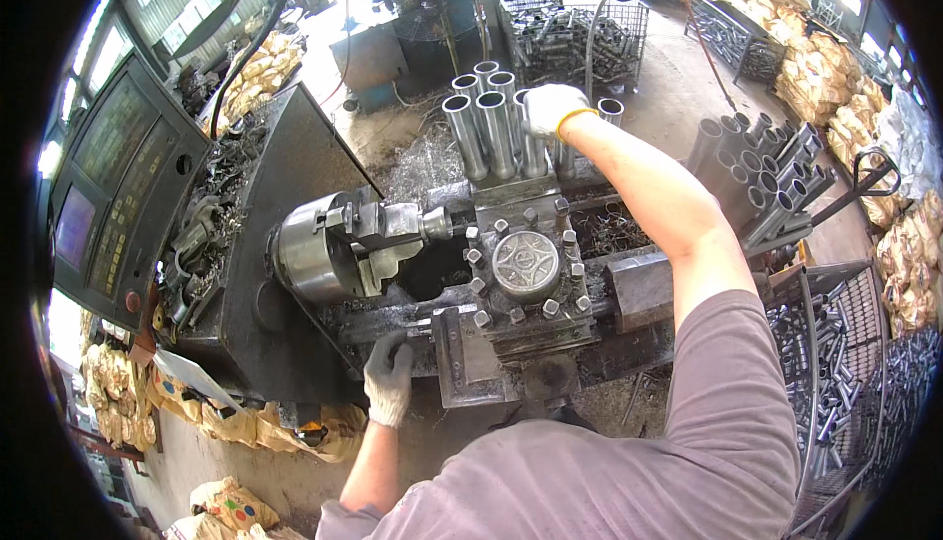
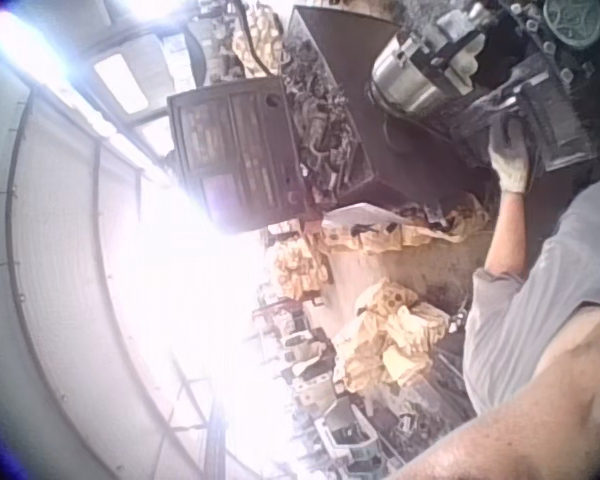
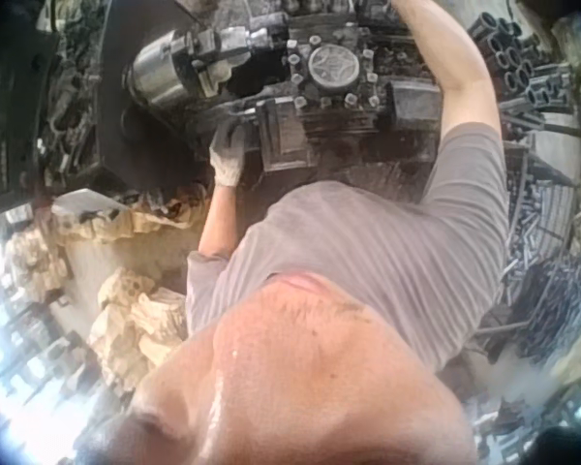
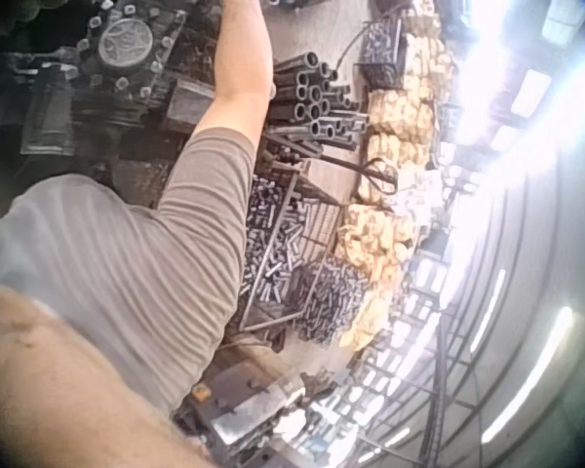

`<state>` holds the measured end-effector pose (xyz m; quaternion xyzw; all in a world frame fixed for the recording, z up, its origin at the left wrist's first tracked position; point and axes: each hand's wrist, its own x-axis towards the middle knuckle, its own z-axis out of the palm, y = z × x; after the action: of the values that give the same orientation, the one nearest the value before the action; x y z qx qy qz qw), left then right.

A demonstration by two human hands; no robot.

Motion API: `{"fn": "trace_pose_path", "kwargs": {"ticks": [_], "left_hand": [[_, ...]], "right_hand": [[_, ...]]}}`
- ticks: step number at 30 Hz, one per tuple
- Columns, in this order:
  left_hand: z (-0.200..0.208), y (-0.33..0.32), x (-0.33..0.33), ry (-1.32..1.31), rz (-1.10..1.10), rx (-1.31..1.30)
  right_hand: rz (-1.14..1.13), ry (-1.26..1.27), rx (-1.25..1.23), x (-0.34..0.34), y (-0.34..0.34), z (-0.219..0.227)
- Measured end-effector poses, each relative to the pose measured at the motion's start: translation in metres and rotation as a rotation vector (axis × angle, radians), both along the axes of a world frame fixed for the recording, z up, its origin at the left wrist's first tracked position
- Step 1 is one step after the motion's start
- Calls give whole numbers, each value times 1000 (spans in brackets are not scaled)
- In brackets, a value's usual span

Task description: The person operates a metal turning machine, inserting cylindrical metal pieces into the chuck, securing them, and removing finished pieces. They also collect the finished pieces and place them into a sack.

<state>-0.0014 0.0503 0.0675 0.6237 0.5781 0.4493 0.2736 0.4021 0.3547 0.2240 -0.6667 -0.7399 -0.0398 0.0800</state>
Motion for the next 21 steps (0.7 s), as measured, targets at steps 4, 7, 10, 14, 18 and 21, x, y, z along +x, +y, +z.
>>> {"fn": "trace_pose_path", "kwargs": {"ticks": [4, 7, 10, 14, 18, 21], "left_hand": [[46, 49, 33, 70, -103, 125], [117, 77, 75, 8, -116, 187], [152, 135, 93, 323, -2, 108], [158, 148, 50, 308, 72, 179], [127, 97, 4, 54, 216, 117], [108, 123, 31, 302, 191, 97]], "right_hand": [[75, 89, 15, 12, -13, -5], [310, -35, 139, -36, -78, 31], [600, -46, 182, -115, -129, 89], [1102, 491, 329, -120, -119, 97], [793, 181, -145, -133, -58, 54], [708, -139, -654, -141, 34, -76]]}}
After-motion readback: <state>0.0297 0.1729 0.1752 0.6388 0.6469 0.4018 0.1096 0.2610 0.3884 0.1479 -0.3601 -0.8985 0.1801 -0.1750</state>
